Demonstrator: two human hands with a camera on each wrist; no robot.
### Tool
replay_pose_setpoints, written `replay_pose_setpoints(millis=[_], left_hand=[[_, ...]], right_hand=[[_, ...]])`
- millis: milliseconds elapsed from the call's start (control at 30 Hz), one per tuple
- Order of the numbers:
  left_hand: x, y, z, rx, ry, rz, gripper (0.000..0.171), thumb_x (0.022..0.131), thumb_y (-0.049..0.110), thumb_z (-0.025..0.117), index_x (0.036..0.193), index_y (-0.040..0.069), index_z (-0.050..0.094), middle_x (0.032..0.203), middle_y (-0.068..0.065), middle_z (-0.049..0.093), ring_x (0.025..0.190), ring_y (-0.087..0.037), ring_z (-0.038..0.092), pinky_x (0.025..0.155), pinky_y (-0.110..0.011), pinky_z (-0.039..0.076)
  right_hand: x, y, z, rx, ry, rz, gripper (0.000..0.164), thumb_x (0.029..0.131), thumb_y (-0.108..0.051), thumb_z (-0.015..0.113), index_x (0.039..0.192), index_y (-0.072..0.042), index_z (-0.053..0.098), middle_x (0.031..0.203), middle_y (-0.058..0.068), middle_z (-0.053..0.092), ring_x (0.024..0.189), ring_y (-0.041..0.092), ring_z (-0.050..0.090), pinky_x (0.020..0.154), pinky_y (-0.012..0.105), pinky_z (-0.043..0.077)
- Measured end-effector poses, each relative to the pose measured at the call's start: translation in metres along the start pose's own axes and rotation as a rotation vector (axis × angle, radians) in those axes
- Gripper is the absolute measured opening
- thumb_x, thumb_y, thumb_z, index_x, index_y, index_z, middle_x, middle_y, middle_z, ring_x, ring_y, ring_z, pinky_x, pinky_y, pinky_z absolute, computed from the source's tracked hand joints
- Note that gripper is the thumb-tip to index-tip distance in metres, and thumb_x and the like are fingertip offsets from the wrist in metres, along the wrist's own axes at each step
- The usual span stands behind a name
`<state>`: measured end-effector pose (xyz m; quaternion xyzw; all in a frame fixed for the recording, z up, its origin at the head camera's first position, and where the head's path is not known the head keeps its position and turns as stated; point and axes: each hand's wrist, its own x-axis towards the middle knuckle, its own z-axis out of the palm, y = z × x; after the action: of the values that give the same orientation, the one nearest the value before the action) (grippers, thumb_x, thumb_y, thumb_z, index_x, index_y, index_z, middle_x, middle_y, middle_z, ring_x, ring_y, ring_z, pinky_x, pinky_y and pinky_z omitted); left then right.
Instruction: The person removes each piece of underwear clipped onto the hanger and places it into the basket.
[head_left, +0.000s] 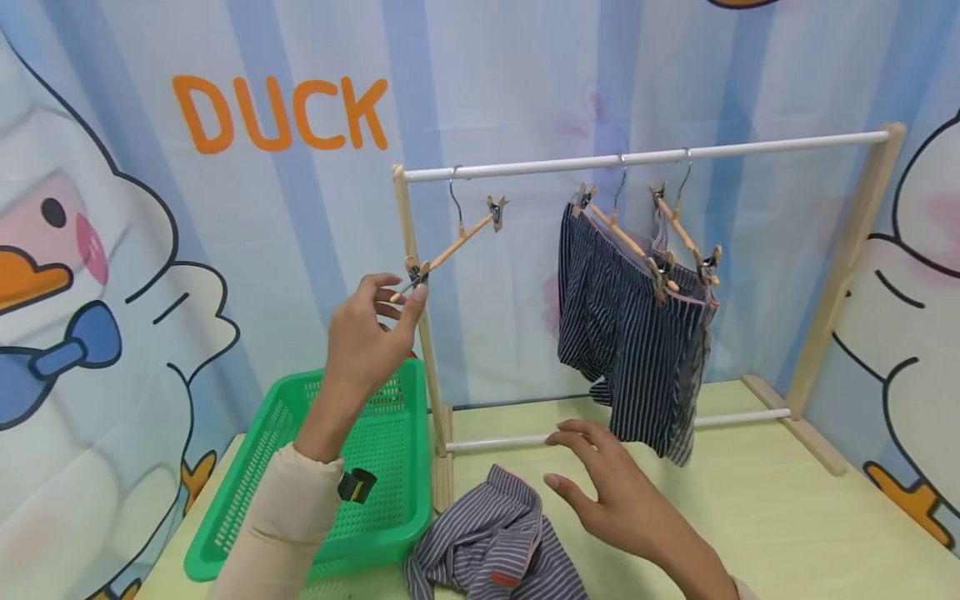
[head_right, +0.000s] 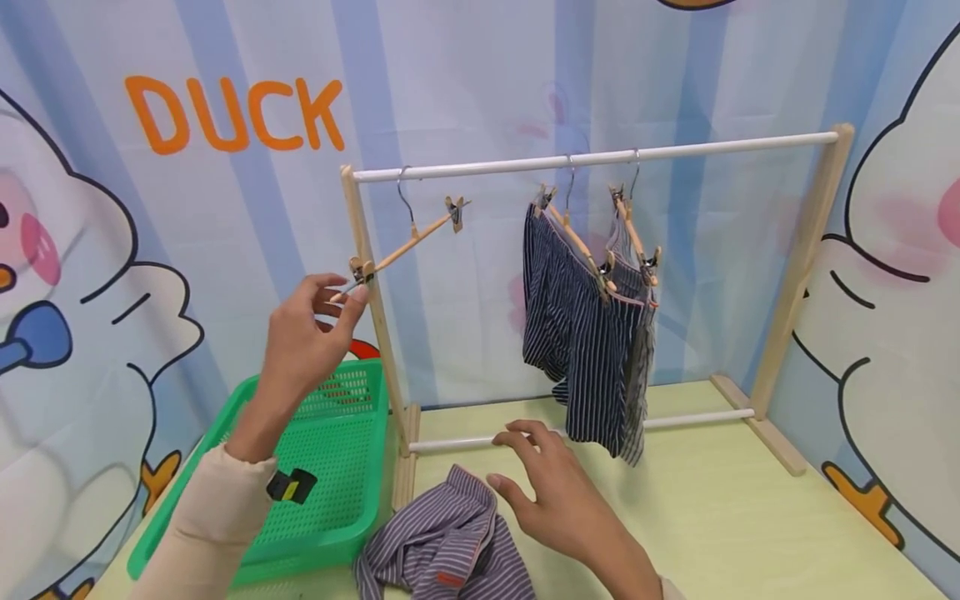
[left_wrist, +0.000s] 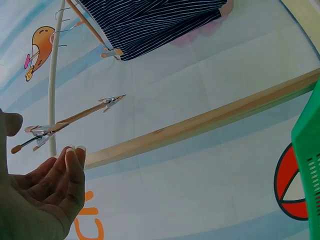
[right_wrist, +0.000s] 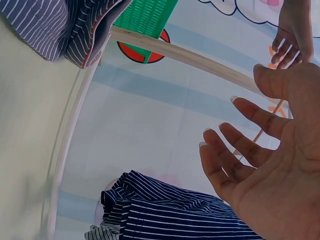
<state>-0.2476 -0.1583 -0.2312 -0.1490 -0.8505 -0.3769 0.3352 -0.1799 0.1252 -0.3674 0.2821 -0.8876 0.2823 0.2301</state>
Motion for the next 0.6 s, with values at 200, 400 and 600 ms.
replay_pose_setpoints(millis=[200,400,600], left_hand=[[-0.005,-0.004,0.003,0.001,-0.047,-0.051,0.056,0.096,0.053,0.053,0.131,0.009,0.052,0.11,-0.01,0.069,0.095,-0.025,0.068,0.075,-0.042,0.056],[-0.011,-0.01,0.011,0.01,-0.129,-0.094,0.061,0.096,0.056,0.051,0.135,0.01,0.049,0.113,-0.01,0.068,0.097,-0.026,0.068,0.081,-0.042,0.056],[-0.019,-0.012,0.017,0.039,-0.196,-0.142,0.068,0.093,0.063,0.049,0.138,0.012,0.047,0.117,-0.007,0.067,0.103,-0.025,0.066,0.085,-0.044,0.055]], right_hand=[[0.0,0.001,0.001,-0.005,0.012,-0.003,0.035,0.09,-0.026,0.07,0.122,-0.015,0.06,0.13,0.008,0.056,0.125,0.029,0.053,0.1,0.053,0.045],[0.001,0.001,-0.002,0.0,0.018,-0.004,0.036,0.091,-0.026,0.07,0.123,-0.013,0.06,0.129,0.006,0.056,0.123,0.027,0.054,0.1,0.051,0.046],[0.002,0.002,-0.005,0.013,0.041,0.026,0.04,0.091,-0.026,0.07,0.127,-0.013,0.056,0.128,0.002,0.056,0.123,0.024,0.053,0.1,0.05,0.045]])
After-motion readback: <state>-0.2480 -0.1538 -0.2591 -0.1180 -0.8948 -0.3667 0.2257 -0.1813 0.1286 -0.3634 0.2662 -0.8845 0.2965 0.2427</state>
